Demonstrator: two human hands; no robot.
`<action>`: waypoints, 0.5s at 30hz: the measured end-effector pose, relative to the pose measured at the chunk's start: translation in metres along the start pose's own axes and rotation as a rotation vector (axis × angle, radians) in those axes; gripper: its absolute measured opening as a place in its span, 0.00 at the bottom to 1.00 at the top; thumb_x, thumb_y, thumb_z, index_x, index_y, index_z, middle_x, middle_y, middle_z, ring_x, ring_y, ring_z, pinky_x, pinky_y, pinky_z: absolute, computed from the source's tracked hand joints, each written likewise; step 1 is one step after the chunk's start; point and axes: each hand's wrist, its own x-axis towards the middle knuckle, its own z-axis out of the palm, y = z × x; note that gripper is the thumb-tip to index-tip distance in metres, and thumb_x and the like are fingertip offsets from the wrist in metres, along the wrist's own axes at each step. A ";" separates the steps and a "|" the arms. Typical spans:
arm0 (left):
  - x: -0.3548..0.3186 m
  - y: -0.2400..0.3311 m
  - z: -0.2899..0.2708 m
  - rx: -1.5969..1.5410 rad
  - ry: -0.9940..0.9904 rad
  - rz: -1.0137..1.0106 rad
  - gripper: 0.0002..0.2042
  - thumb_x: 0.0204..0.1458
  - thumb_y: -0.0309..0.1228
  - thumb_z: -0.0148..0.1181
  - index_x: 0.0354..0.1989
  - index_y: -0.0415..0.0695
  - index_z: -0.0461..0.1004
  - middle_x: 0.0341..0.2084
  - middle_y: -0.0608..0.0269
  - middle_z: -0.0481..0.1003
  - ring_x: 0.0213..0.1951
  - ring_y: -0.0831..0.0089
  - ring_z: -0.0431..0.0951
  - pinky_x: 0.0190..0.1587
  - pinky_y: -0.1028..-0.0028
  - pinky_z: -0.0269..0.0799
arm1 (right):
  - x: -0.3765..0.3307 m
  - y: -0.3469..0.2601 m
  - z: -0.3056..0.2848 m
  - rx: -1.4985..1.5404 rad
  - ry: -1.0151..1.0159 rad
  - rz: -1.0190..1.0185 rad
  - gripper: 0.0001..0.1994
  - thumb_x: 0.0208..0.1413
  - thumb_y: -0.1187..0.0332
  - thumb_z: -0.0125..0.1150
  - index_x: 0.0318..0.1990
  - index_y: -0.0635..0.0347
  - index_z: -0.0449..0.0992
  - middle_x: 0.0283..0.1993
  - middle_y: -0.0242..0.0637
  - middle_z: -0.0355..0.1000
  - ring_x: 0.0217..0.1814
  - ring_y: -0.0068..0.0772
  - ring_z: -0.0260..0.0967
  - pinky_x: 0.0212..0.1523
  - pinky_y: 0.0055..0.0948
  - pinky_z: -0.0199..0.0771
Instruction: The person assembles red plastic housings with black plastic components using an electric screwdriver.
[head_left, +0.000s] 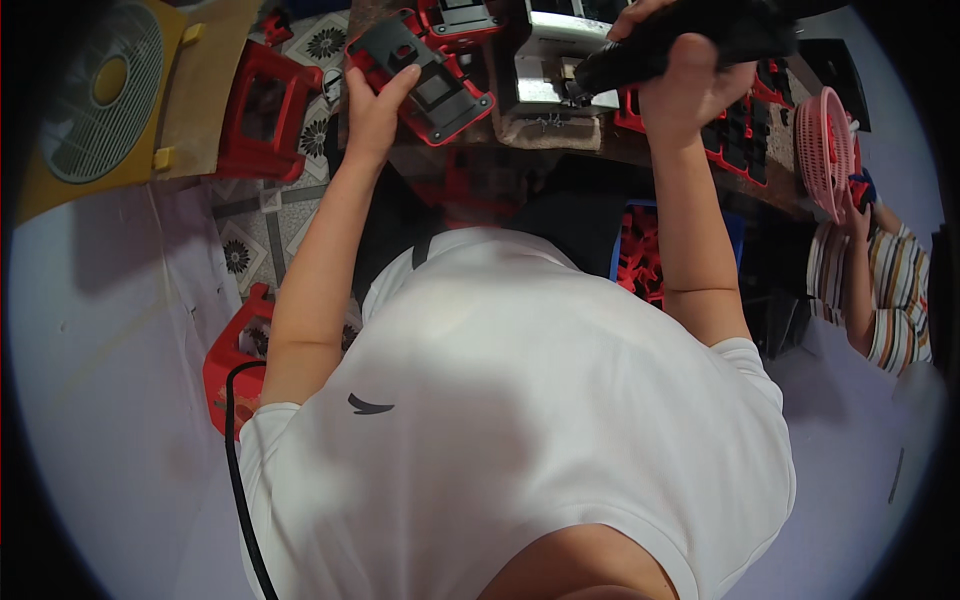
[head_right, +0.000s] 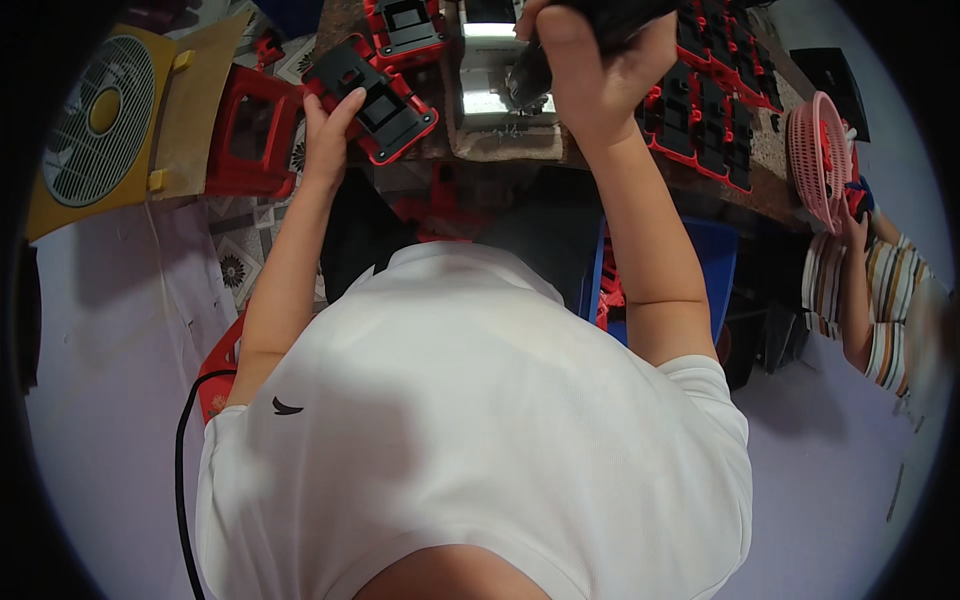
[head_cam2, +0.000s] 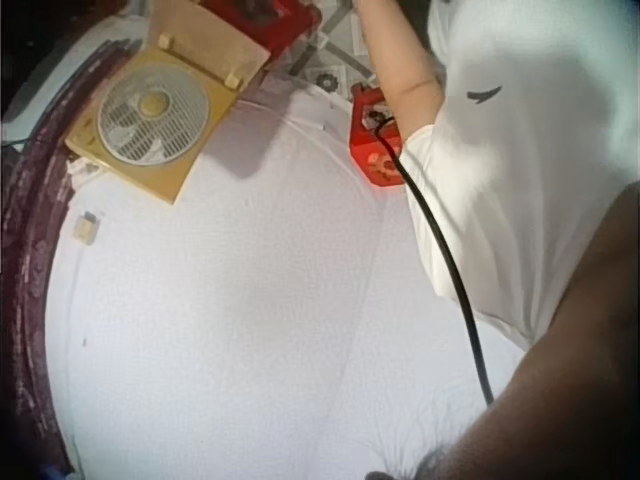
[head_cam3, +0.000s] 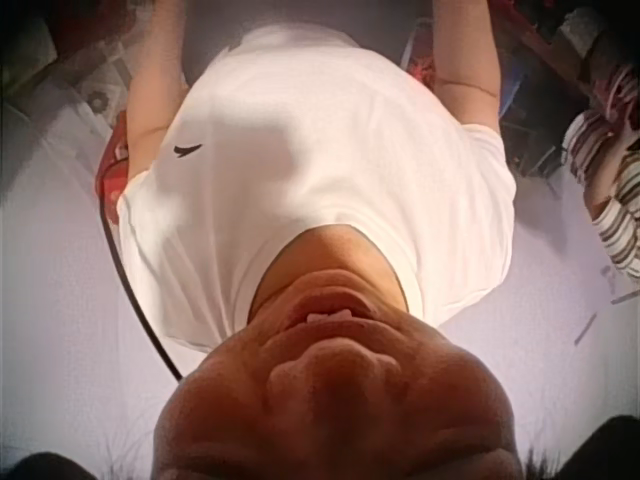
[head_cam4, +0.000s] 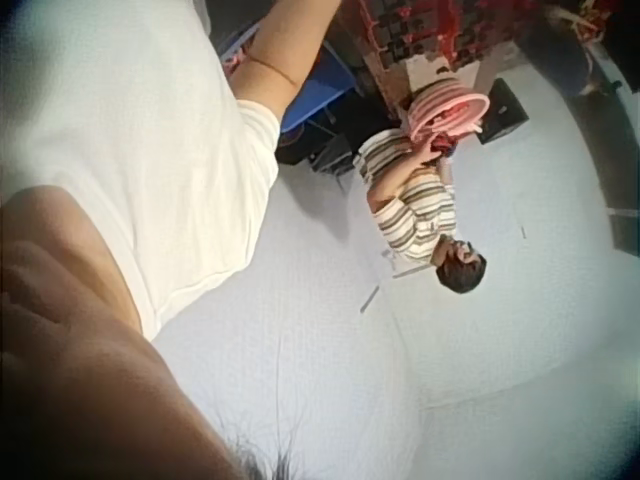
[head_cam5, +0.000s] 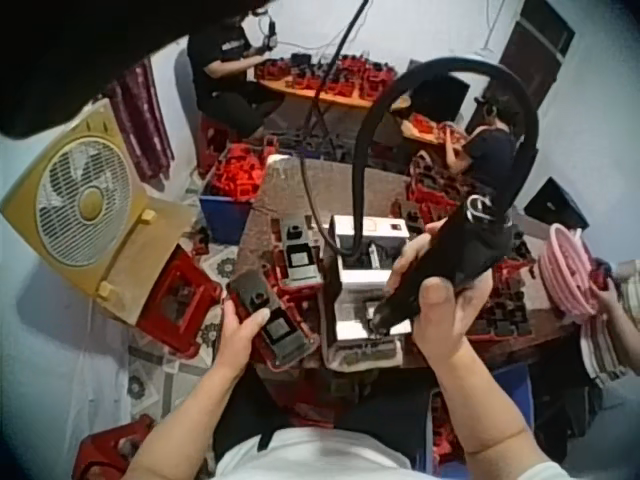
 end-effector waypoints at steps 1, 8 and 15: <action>0.000 0.002 0.000 0.005 -0.011 -0.016 0.29 0.48 0.33 0.68 0.53 0.36 0.60 0.48 0.54 0.70 0.50 0.69 0.71 0.55 0.70 0.65 | -0.003 -0.001 0.002 -0.007 0.004 -0.003 0.33 0.51 0.47 0.67 0.52 0.65 0.63 0.31 0.39 0.71 0.27 0.27 0.70 0.27 0.25 0.73; -0.001 -0.003 -0.002 -0.023 -0.029 -0.010 0.27 0.50 0.32 0.66 0.54 0.37 0.60 0.49 0.54 0.69 0.51 0.69 0.70 0.57 0.70 0.65 | -0.003 -0.008 0.019 0.069 0.051 -0.149 0.21 0.58 0.57 0.64 0.46 0.64 0.66 0.27 0.36 0.70 0.23 0.23 0.67 0.24 0.23 0.69; -0.028 0.019 0.004 -0.040 -0.104 -0.014 0.23 0.53 0.33 0.61 0.54 0.39 0.60 0.49 0.57 0.69 0.52 0.71 0.70 0.56 0.71 0.66 | 0.032 -0.017 0.045 0.377 0.112 0.147 0.19 0.60 0.51 0.58 0.42 0.60 0.67 0.25 0.35 0.70 0.20 0.24 0.68 0.22 0.24 0.71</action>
